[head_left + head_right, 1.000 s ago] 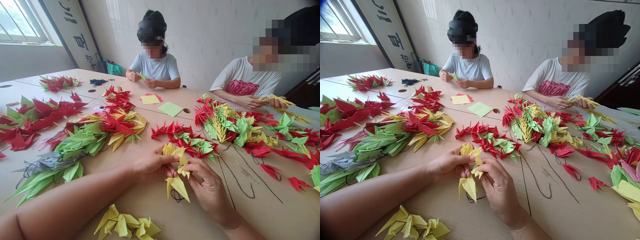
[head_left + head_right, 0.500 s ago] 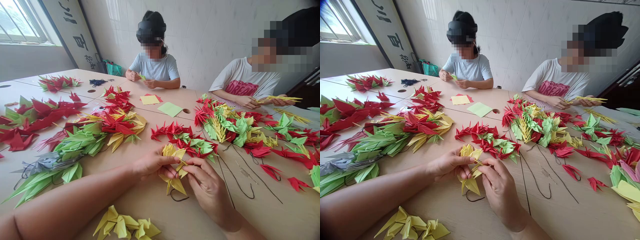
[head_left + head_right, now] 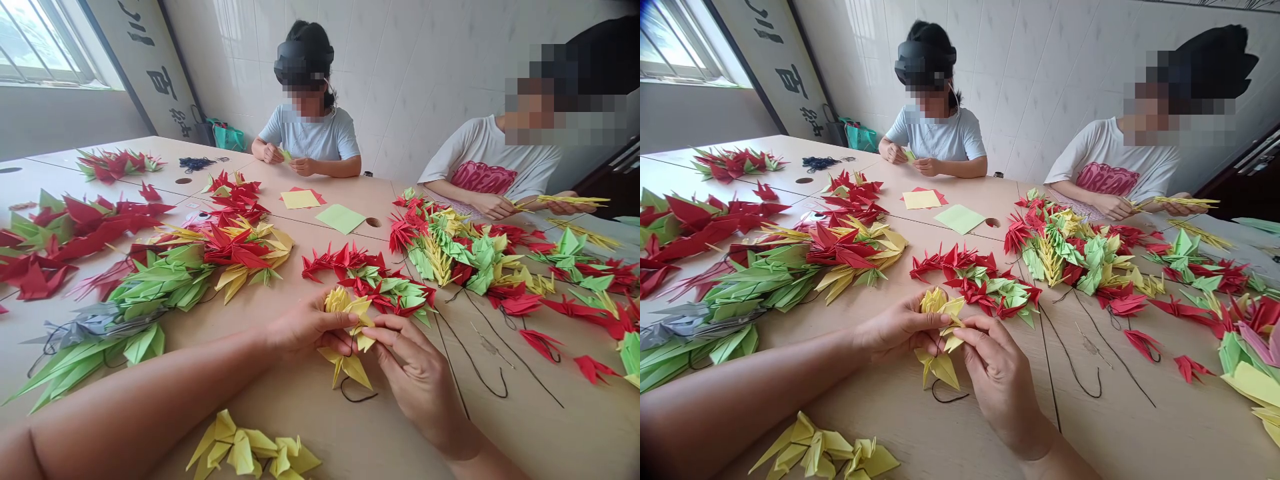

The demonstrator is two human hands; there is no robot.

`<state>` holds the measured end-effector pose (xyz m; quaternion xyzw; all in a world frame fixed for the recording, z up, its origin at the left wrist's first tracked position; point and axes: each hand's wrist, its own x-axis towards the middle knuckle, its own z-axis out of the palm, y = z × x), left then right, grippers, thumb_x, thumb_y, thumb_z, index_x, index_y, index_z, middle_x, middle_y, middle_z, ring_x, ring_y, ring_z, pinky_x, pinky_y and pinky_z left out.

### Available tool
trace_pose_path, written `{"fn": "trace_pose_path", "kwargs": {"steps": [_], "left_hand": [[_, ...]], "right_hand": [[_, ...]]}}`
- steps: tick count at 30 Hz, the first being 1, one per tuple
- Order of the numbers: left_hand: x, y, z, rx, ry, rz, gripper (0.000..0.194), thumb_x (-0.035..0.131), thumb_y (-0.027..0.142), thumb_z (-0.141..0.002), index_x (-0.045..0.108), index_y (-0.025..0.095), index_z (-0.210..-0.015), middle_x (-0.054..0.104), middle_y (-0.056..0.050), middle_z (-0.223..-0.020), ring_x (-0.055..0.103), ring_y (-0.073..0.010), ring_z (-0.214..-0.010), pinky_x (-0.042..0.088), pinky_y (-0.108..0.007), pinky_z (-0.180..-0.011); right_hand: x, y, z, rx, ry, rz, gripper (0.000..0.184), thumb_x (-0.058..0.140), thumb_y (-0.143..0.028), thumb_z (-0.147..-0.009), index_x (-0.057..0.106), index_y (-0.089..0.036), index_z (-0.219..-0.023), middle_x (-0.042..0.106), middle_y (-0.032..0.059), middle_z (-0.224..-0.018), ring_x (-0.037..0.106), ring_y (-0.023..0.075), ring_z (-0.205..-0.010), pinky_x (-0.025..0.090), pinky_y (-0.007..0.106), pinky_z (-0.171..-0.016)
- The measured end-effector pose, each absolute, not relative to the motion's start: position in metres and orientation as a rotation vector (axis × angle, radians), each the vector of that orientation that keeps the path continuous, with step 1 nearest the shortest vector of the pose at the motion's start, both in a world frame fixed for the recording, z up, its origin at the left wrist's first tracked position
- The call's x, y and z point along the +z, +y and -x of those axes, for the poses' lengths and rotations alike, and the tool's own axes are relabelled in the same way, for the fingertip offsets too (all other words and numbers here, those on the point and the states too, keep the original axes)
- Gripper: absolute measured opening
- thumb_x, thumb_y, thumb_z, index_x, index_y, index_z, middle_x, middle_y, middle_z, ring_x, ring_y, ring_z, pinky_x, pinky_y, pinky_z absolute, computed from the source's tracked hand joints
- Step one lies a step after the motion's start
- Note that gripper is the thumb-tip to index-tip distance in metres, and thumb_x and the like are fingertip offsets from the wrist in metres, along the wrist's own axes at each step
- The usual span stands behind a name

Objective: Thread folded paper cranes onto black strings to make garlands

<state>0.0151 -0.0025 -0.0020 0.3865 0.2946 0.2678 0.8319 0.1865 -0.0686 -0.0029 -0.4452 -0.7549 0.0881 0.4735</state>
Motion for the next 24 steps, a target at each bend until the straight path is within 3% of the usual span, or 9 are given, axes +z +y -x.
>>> {"fn": "trace_pose_path", "kwargs": {"steps": [8, 18, 24], "left_hand": [[-0.0025, -0.0034, -0.0153, 0.572, 0.604, -0.846, 0.034, 0.075, 0.026, -0.071, 0.051, 0.017, -0.092, 0.065, 0.000, -0.073, 0.064, -0.0084, -0.060, 0.053, -0.016, -0.057], [-0.0065, -0.0043, -0.0150, 0.682, 0.566, -1.045, 0.030, 0.073, 0.029, -0.072, 0.051, 0.018, -0.088, 0.056, 0.004, -0.074, 0.051, -0.0068, -0.065, 0.042, -0.018, -0.061], [-0.0047, -0.0048, -0.0142, 0.592, 0.527, -1.055, 0.029, 0.069, 0.031, -0.076, 0.052, 0.018, -0.096, 0.055, 0.002, -0.082, 0.051, -0.0089, -0.071, 0.041, -0.022, -0.067]], "right_hand": [[-0.0059, -0.0698, -0.1875, 0.293, -1.766, 1.080, 0.023, 0.058, -0.010, -0.084, 0.070, -0.023, -0.098, 0.065, 0.0046, -0.094, 0.065, 0.0135, -0.086, 0.053, 0.019, -0.075], [-0.0084, -0.0662, -0.1827, 0.822, -1.432, 1.138, 0.002, 0.066, -0.023, -0.081, 0.066, -0.025, -0.083, 0.070, -0.0020, -0.087, 0.066, 0.0107, -0.079, 0.054, 0.016, -0.072], [-0.0041, -0.0661, -0.1822, 1.003, -1.300, 1.153, 0.006, 0.070, -0.027, -0.078, 0.067, -0.023, -0.079, 0.070, -0.0027, -0.077, 0.065, 0.0097, -0.071, 0.053, 0.015, -0.066]]}}
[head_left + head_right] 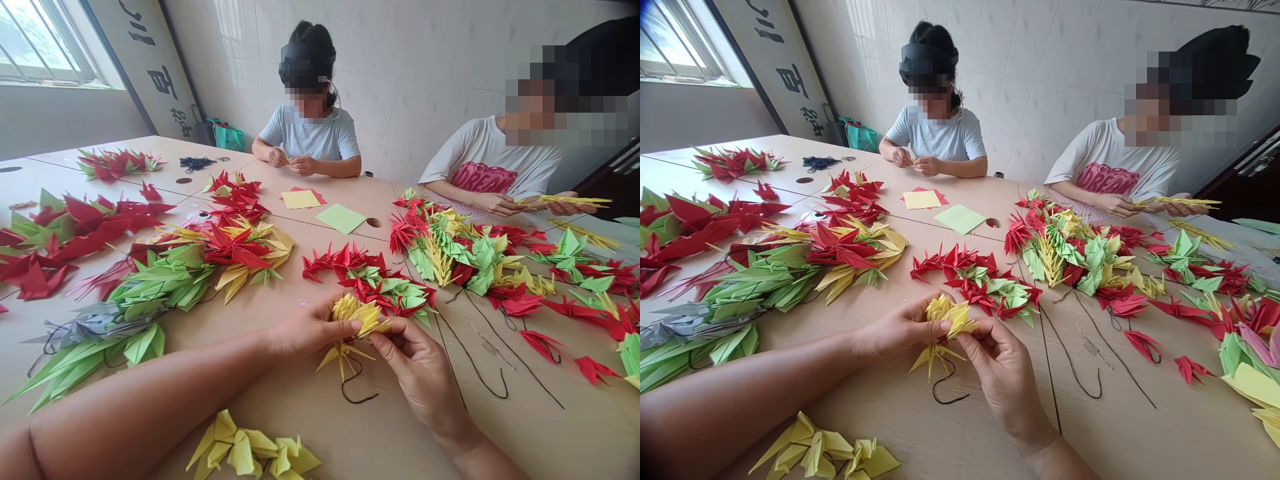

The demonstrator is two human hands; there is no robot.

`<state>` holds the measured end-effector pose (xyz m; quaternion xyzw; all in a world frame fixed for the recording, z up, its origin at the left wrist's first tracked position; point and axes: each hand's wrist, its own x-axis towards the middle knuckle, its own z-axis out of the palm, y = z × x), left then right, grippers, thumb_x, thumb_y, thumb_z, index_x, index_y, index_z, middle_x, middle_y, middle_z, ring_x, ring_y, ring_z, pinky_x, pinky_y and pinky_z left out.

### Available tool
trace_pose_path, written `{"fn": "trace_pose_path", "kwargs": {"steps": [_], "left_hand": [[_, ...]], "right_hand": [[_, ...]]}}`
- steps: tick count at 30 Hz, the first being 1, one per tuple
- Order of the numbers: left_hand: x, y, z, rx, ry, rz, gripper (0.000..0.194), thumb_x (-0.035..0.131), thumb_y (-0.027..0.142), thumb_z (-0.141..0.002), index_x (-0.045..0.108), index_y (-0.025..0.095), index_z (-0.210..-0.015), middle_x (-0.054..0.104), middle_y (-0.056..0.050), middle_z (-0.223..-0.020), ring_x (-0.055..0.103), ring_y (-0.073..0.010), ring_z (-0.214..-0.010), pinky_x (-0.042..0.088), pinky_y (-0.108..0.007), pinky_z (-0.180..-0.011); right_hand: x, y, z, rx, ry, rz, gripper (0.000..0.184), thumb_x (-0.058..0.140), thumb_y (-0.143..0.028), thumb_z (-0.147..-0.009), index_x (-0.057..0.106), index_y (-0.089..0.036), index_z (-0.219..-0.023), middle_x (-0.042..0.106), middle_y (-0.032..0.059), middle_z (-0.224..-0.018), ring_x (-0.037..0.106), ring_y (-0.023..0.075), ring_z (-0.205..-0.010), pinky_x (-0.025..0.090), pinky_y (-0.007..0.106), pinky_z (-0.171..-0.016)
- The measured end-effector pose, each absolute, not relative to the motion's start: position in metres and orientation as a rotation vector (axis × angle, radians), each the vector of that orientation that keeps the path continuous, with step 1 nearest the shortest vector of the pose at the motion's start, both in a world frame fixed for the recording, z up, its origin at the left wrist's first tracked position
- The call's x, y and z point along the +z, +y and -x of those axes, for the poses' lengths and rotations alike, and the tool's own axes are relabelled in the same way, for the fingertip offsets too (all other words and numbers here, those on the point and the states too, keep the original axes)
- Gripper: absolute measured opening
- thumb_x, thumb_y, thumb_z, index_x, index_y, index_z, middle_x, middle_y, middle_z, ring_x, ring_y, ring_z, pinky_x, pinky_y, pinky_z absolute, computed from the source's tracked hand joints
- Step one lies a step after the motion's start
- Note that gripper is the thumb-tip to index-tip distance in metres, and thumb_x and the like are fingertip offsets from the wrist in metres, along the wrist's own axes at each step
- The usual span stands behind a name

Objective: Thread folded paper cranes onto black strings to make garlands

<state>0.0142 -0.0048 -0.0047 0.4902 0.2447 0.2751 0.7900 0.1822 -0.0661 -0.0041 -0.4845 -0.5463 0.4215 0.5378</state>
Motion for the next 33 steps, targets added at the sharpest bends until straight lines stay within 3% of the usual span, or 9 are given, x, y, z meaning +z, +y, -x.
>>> {"fn": "trace_pose_path", "kwargs": {"steps": [6, 16, 26, 33], "left_hand": [[-0.001, -0.007, -0.015, 0.601, 0.504, -1.181, 0.025, 0.066, 0.032, -0.079, 0.051, 0.018, -0.092, 0.053, 0.002, -0.081, 0.049, -0.0095, -0.073, 0.040, -0.022, -0.068], [-0.002, -0.008, -0.013, 0.569, 0.617, -1.389, 0.031, 0.070, 0.034, -0.074, 0.048, 0.016, -0.088, 0.048, 0.005, -0.071, 0.043, -0.0077, -0.063, 0.037, -0.021, -0.058], [0.001, -0.008, -0.017, 0.644, 0.617, -0.966, 0.032, 0.073, 0.033, -0.071, 0.051, 0.019, -0.089, 0.058, 0.004, -0.072, 0.056, -0.0089, -0.062, 0.047, -0.023, -0.061], [-0.006, -0.006, -0.017, 0.663, 0.622, -0.952, 0.033, 0.072, 0.031, -0.072, 0.050, 0.018, -0.092, 0.058, 0.003, -0.071, 0.058, -0.0091, -0.062, 0.047, -0.022, -0.061]], "right_hand": [[-0.004, -0.065, -0.184, 1.140, -1.177, 1.211, 0.014, 0.072, -0.032, -0.076, 0.064, -0.020, -0.076, 0.068, -0.0029, -0.071, 0.063, 0.0081, -0.067, 0.051, 0.013, -0.063], [-0.009, -0.064, -0.184, 1.290, -1.098, 1.197, 0.029, 0.075, -0.036, -0.074, 0.056, -0.021, -0.089, 0.067, -0.0010, -0.080, 0.063, 0.0112, -0.075, 0.052, 0.019, -0.067], [-0.009, -0.067, -0.183, 1.300, -1.316, 1.199, 0.025, 0.059, -0.043, -0.085, 0.050, -0.022, -0.095, 0.064, 0.0046, -0.095, 0.063, 0.0178, -0.089, 0.051, 0.031, -0.081], [-0.005, -0.074, -0.179, 1.099, -1.718, 1.402, 0.012, 0.059, -0.032, -0.084, 0.055, -0.020, -0.083, 0.065, 0.0019, -0.080, 0.061, 0.0165, -0.073, 0.049, 0.027, -0.066]]}}
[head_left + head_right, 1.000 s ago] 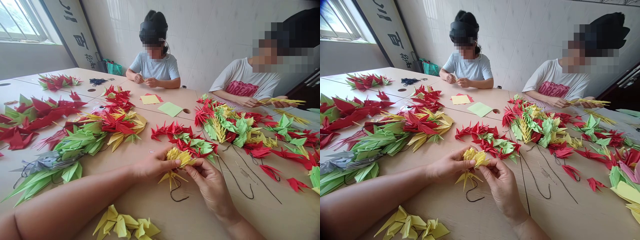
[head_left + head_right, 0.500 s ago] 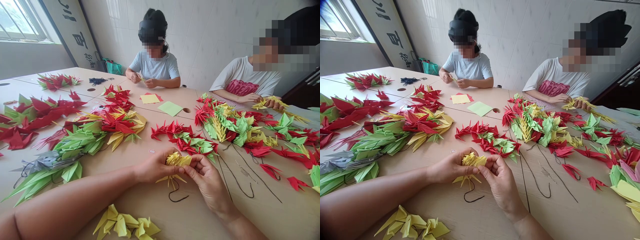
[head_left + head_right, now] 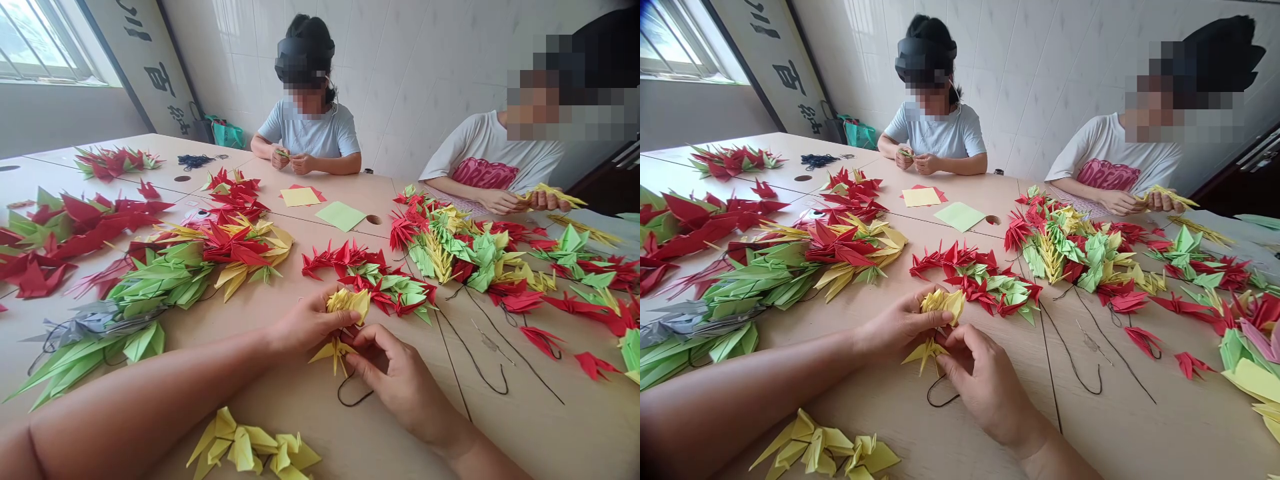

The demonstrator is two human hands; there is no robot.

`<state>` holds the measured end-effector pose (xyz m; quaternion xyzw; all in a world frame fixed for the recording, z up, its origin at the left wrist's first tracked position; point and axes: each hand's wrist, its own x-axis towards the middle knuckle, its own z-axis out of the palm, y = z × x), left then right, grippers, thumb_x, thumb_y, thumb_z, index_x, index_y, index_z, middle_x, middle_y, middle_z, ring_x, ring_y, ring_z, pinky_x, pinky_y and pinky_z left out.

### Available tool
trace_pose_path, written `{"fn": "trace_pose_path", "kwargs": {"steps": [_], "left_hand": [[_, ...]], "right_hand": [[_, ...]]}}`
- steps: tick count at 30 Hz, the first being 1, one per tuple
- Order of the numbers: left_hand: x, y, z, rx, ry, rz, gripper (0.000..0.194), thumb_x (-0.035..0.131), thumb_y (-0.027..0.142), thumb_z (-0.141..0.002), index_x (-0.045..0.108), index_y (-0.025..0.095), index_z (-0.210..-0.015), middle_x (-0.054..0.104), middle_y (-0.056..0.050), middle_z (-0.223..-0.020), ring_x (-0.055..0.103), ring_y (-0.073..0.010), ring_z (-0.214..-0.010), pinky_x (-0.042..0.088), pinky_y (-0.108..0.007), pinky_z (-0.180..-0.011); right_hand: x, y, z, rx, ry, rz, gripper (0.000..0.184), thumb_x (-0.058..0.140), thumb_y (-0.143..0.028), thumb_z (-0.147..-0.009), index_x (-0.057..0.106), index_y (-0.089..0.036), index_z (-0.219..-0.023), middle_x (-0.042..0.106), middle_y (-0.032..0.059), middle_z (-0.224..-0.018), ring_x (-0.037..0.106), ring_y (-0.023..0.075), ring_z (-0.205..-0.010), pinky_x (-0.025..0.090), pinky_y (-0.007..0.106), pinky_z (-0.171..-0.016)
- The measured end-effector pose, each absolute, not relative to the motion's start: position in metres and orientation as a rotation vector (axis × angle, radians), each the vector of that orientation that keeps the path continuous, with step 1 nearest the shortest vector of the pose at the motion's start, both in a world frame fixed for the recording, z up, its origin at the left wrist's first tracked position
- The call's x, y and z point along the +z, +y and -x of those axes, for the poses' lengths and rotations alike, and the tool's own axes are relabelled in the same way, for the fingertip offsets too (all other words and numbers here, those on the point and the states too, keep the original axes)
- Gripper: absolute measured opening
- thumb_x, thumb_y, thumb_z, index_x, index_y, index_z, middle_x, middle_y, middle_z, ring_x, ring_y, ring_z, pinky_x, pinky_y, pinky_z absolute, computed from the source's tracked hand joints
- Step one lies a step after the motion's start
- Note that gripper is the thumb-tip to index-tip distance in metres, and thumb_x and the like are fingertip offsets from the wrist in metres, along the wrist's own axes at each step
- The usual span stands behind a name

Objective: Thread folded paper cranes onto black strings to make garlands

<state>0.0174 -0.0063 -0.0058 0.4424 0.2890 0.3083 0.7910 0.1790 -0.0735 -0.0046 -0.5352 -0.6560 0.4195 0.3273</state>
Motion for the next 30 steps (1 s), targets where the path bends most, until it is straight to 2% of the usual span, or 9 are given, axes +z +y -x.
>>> {"fn": "trace_pose_path", "kwargs": {"steps": [5, 13, 21, 26, 30], "left_hand": [[-0.0052, -0.0044, -0.0172, 0.708, 0.678, -1.022, 0.033, 0.075, 0.033, -0.069, 0.053, 0.018, -0.089, 0.058, 0.004, -0.073, 0.057, -0.0096, -0.064, 0.046, -0.022, -0.062], [-0.0028, -0.0040, -0.0137, 0.586, 0.624, -1.040, 0.032, 0.075, 0.029, -0.068, 0.057, 0.017, -0.092, 0.062, 0.000, -0.083, 0.059, -0.0140, -0.075, 0.049, -0.026, -0.066], [-0.0040, -0.0009, -0.0130, 0.552, 0.552, -1.061, 0.036, 0.078, 0.020, -0.064, 0.055, 0.017, -0.090, 0.059, 0.003, -0.079, 0.055, -0.0097, -0.072, 0.045, -0.023, -0.068], [-0.0030, -0.0029, -0.0150, 0.530, 0.599, -1.126, 0.038, 0.081, 0.023, -0.059, 0.054, 0.016, -0.086, 0.059, 0.004, -0.077, 0.053, -0.0097, -0.070, 0.041, -0.024, -0.069], [-0.0011, -0.0040, -0.0149, 0.537, 0.631, -1.146, 0.034, 0.080, 0.024, -0.060, 0.056, 0.016, -0.083, 0.058, 0.004, -0.074, 0.052, -0.0094, -0.068, 0.040, -0.023, -0.067]], "right_hand": [[-0.0065, -0.0703, -0.1823, 1.053, -1.572, 1.284, 0.015, 0.056, -0.034, -0.087, 0.060, -0.020, -0.082, 0.061, 0.0004, -0.071, 0.057, 0.0136, -0.063, 0.047, 0.022, -0.057], [-0.0089, -0.0646, -0.1861, 0.959, -1.483, 1.210, 0.010, 0.052, -0.030, -0.090, 0.060, -0.024, -0.089, 0.065, 0.0001, -0.079, 0.060, 0.0144, -0.072, 0.049, 0.022, -0.067], [-0.0098, -0.0659, -0.1879, 0.795, -1.626, 1.264, 0.012, 0.052, -0.026, -0.089, 0.062, -0.024, -0.084, 0.060, 0.0003, -0.075, 0.054, 0.0154, -0.066, 0.045, 0.023, -0.062], [-0.0073, -0.0680, -0.1883, 0.714, -1.725, 1.212, 0.013, 0.051, -0.018, -0.087, 0.063, -0.023, -0.083, 0.058, 0.0006, -0.075, 0.055, 0.0154, -0.068, 0.044, 0.023, -0.063], [-0.0058, -0.0686, -0.1875, 0.713, -1.749, 1.190, 0.017, 0.049, -0.014, -0.085, 0.063, -0.023, -0.088, 0.062, 0.0013, -0.079, 0.059, 0.0160, -0.073, 0.047, 0.024, -0.067]]}}
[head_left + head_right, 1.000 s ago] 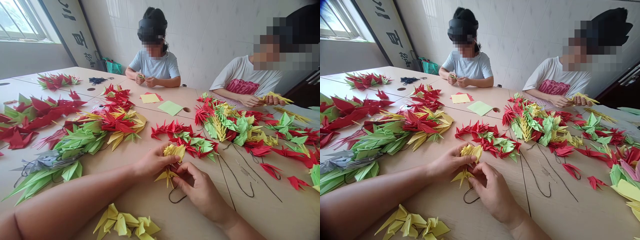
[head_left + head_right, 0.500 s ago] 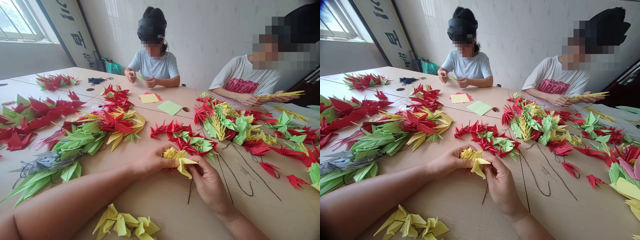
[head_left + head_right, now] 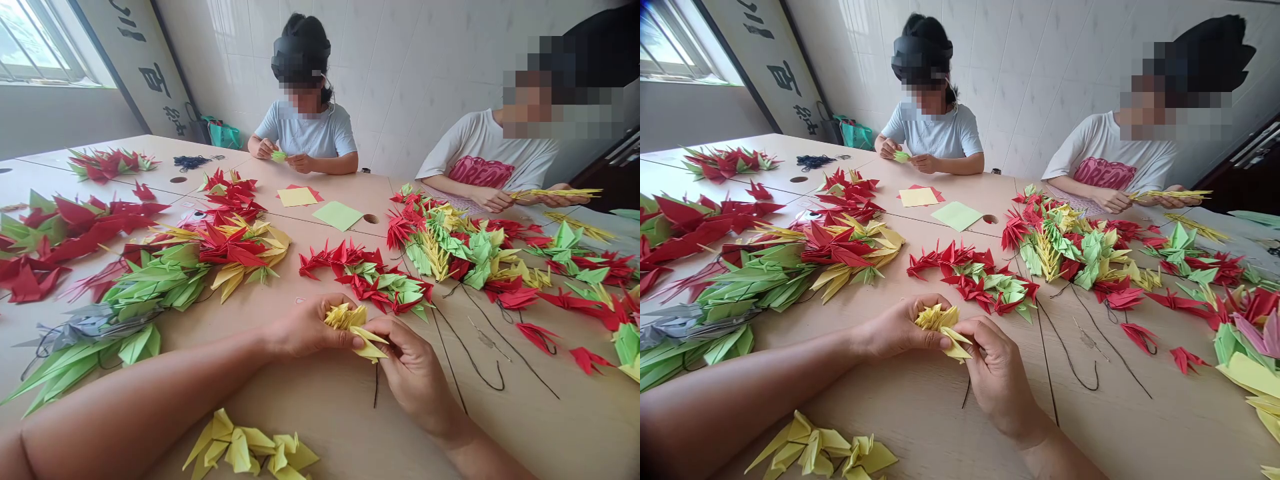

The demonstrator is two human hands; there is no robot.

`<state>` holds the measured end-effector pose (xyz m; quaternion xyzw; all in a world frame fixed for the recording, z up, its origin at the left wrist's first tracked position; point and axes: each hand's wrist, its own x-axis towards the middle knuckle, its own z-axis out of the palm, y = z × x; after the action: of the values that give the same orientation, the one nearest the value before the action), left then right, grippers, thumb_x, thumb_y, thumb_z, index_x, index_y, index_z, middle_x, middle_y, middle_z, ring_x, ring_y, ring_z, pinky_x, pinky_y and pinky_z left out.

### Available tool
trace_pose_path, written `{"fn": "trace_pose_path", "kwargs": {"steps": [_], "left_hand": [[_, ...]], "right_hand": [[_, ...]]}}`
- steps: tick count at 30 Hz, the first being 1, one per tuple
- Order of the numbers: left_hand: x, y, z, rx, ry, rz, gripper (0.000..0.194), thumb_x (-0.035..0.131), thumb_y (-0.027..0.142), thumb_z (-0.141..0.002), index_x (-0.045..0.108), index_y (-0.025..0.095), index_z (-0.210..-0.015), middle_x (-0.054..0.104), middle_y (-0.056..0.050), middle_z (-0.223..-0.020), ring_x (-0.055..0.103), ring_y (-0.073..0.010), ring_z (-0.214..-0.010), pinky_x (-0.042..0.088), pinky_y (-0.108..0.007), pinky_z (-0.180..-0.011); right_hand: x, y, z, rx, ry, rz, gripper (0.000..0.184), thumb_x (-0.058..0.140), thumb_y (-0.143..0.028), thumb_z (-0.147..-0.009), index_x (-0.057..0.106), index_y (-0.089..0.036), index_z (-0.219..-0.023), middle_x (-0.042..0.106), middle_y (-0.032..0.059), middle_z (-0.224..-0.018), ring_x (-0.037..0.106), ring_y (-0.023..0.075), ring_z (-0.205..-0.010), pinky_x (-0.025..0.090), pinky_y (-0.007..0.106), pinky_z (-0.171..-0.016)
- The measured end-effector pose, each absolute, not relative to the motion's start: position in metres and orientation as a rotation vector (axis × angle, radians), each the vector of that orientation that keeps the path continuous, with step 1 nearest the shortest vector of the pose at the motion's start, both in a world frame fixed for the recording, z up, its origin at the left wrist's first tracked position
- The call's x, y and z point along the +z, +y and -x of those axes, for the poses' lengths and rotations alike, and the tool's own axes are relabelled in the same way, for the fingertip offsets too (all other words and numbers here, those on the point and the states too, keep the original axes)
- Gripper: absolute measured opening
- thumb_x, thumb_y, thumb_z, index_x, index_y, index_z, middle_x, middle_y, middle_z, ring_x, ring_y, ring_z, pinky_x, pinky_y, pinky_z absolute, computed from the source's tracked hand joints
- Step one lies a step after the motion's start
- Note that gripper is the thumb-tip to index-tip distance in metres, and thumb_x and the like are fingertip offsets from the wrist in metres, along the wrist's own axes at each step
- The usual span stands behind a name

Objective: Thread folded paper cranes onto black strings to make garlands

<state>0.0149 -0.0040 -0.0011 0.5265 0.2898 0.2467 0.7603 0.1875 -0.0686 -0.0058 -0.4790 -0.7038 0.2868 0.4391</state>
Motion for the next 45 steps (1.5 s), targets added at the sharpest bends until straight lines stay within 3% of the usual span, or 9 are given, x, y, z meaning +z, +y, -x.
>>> {"fn": "trace_pose_path", "kwargs": {"steps": [7, 11, 15, 20, 26, 32, 36, 38, 45], "left_hand": [[0.004, -0.003, -0.014, 0.557, 0.652, -1.047, 0.033, 0.079, 0.022, -0.060, 0.057, 0.015, -0.084, 0.060, 0.004, -0.070, 0.054, -0.0084, -0.062, 0.041, -0.021, -0.060], [0.006, -0.003, -0.013, 0.613, 0.649, -1.018, 0.031, 0.078, 0.020, -0.061, 0.057, 0.014, -0.082, 0.062, 0.001, -0.071, 0.056, -0.0092, -0.061, 0.042, -0.021, -0.058], [0.006, -0.003, -0.011, 0.604, 0.611, -0.948, 0.028, 0.078, 0.018, -0.061, 0.059, 0.013, -0.081, 0.063, 0.000, -0.071, 0.057, -0.0102, -0.062, 0.042, -0.022, -0.058], [0.005, -0.002, -0.012, 0.496, 0.592, -0.850, 0.032, 0.081, 0.015, -0.057, 0.059, 0.014, -0.079, 0.063, 0.000, -0.070, 0.059, -0.0122, -0.064, 0.046, -0.023, -0.057], [0.000, -0.001, -0.011, 0.494, 0.545, -0.844, 0.030, 0.076, 0.029, -0.068, 0.062, 0.012, -0.088, 0.063, -0.004, -0.080, 0.060, -0.0105, -0.066, 0.048, -0.020, -0.056], [0.001, -0.002, -0.013, 0.655, 0.627, -0.892, 0.031, 0.075, 0.034, -0.069, 0.059, 0.015, -0.089, 0.058, 0.000, -0.077, 0.055, -0.0089, -0.065, 0.047, -0.020, -0.056], [0.002, -0.005, -0.014, 0.637, 0.684, -1.003, 0.034, 0.075, 0.035, -0.068, 0.058, 0.016, -0.090, 0.060, 0.001, -0.077, 0.057, -0.0104, -0.067, 0.047, -0.022, -0.060], [0.002, -0.006, -0.014, 0.612, 0.683, -1.041, 0.033, 0.074, 0.036, -0.070, 0.057, 0.016, -0.090, 0.061, 0.000, -0.077, 0.057, -0.0110, -0.068, 0.046, -0.022, -0.061], [0.001, -0.006, -0.012, 0.563, 0.556, -1.171, 0.030, 0.065, 0.036, -0.079, 0.054, 0.016, -0.097, 0.062, -0.002, -0.084, 0.058, -0.0128, -0.074, 0.048, -0.026, -0.066]], "right_hand": [[-0.009, -0.071, -0.188, 0.805, -1.596, 1.228, 0.019, 0.046, -0.025, -0.092, 0.060, -0.026, -0.105, 0.066, 0.0025, -0.099, 0.061, 0.0182, -0.097, 0.050, 0.026, -0.078], [-0.007, -0.074, -0.190, 0.932, -1.471, 1.226, 0.023, 0.042, -0.030, -0.094, 0.061, -0.027, -0.106, 0.065, 0.0026, -0.099, 0.061, 0.0176, -0.091, 0.051, 0.025, -0.074], [-0.003, -0.077, -0.191, 1.050, -1.485, 1.100, 0.025, 0.042, -0.023, -0.092, 0.062, -0.025, -0.107, 0.064, 0.0036, -0.093, 0.060, 0.0168, -0.082, 0.051, 0.026, -0.073], [-0.003, -0.074, -0.190, 0.898, -1.669, 1.065, 0.027, 0.051, -0.013, -0.084, 0.062, -0.027, -0.105, 0.063, 0.0025, -0.091, 0.062, 0.0161, -0.079, 0.051, 0.025, -0.071], [-0.009, -0.069, -0.193, 0.695, -1.661, 1.032, 0.022, 0.053, -0.012, -0.086, 0.063, -0.029, -0.098, 0.062, 0.0002, -0.086, 0.060, 0.0145, -0.079, 0.049, 0.023, -0.071], [-0.010, -0.070, -0.193, 0.626, -1.659, 1.068, 0.019, 0.053, -0.014, -0.087, 0.060, -0.028, -0.098, 0.054, 0.0041, -0.103, 0.054, 0.0190, -0.099, 0.046, 0.029, -0.082], [-0.004, -0.071, -0.188, 0.752, -1.667, 1.164, 0.005, 0.053, -0.021, -0.088, 0.057, -0.024, -0.088, 0.056, 0.0020, -0.087, 0.055, 0.0163, -0.080, 0.046, 0.026, -0.072], [-0.002, -0.071, -0.187, 0.817, -1.653, 1.224, 0.008, 0.053, -0.025, -0.089, 0.057, -0.022, -0.083, 0.056, 0.0008, -0.079, 0.054, 0.0152, -0.072, 0.045, 0.025, -0.068], [-0.003, -0.069, -0.187, 1.039, -1.492, 1.315, 0.015, 0.054, -0.033, -0.086, 0.059, -0.020, -0.080, 0.063, 0.0025, -0.076, 0.058, 0.0171, -0.071, 0.047, 0.027, -0.067]]}}
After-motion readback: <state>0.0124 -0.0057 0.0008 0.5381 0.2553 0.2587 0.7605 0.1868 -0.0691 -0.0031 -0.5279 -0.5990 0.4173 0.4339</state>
